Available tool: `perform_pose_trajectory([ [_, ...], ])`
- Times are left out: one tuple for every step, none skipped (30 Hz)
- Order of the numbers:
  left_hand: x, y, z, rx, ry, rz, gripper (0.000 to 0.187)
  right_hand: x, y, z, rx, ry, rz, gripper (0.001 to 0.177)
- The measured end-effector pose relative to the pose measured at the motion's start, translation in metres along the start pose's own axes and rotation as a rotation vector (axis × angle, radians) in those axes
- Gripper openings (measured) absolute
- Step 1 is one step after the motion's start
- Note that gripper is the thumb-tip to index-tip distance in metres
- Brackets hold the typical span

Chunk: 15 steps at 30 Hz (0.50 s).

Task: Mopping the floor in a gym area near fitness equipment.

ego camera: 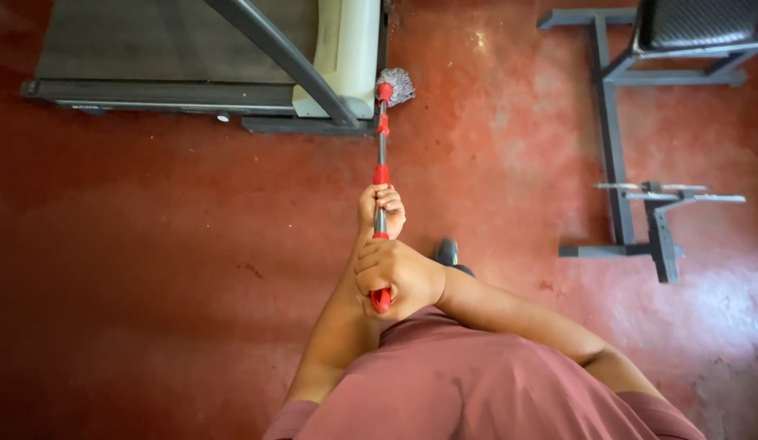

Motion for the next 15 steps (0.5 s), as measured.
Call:
perform_pose_trajectory([
  [-0.006,0.005,0.006,-0.001,-0.007,0.009,0.005,0.000,0.013,-0.003,0.005,0.000,0.000,0.024],
  [-0.011,0.011,0.011,-0.002,-0.014,0.018,0.006,0.000,0.026,-0.005,0.010,0.000,0.000,0.023],
  [-0.024,0.019,0.009,-0.004,-0.009,0.015,0.006,-0.003,0.037,-0.006,0.010,0.006,0.003,0.023],
  [-0.037,0.027,0.007,-0.006,-0.011,0.002,0.005,-0.006,0.048,-0.007,0.023,0.008,0.003,0.025],
  [-0.050,0.035,0.008,-0.010,-0.014,-0.013,0.005,-0.010,0.059,-0.008,0.039,0.010,0.003,0.027],
  [-0.056,0.044,0.013,-0.015,-0.009,-0.018,0.005,-0.015,0.071,-0.008,0.041,0.018,0.006,0.027],
  [-0.061,0.054,0.018,-0.010,-0.016,-0.018,0.006,-0.020,0.083,-0.005,0.033,0.028,0.005,0.027],
  [-0.064,0.066,0.022,-0.005,-0.023,-0.019,0.007,-0.025,0.094,-0.001,0.025,0.039,0.003,0.027],
  [-0.062,0.078,0.029,-0.008,-0.019,-0.018,0.007,-0.038,0.103,0.003,0.023,0.043,0.004,0.027],
  [-0.060,0.090,0.038,0.047,-0.043,-0.022,0.008,-0.051,0.111,0.009,-0.007,0.042,-0.007,0.028],
  [-0.058,0.105,0.048,0.101,-0.070,-0.022,0.010,-0.064,0.119,0.016,-0.038,0.039,-0.021,0.029],
  [-0.082,0.134,0.034,0.099,-0.069,-0.017,0.010,-0.073,0.139,0.024,-0.042,0.041,-0.025,0.029],
  [-0.100,0.157,0.018,0.174,-0.098,-0.049,0.007,-0.081,0.153,0.039,-0.042,0.009,-0.054,0.030],
  [-0.119,0.179,0.002,0.249,-0.127,-0.082,0.011,-0.089,0.167,0.054,-0.043,-0.022,-0.082,0.031],
  [-0.095,0.195,0.027,0.255,-0.126,-0.076,0.011,-0.103,0.179,0.065,-0.050,-0.027,-0.083,0.031],
])
Point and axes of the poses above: each hand's wrist, its own x-axis towards the middle knuckle, its own z-axis out of the back of the hand, y = z × x, the point moved 10 cm from there along x, towards the middle knuckle, and after that the axes turned 6 degrees about -y, right-handed, at the moved point
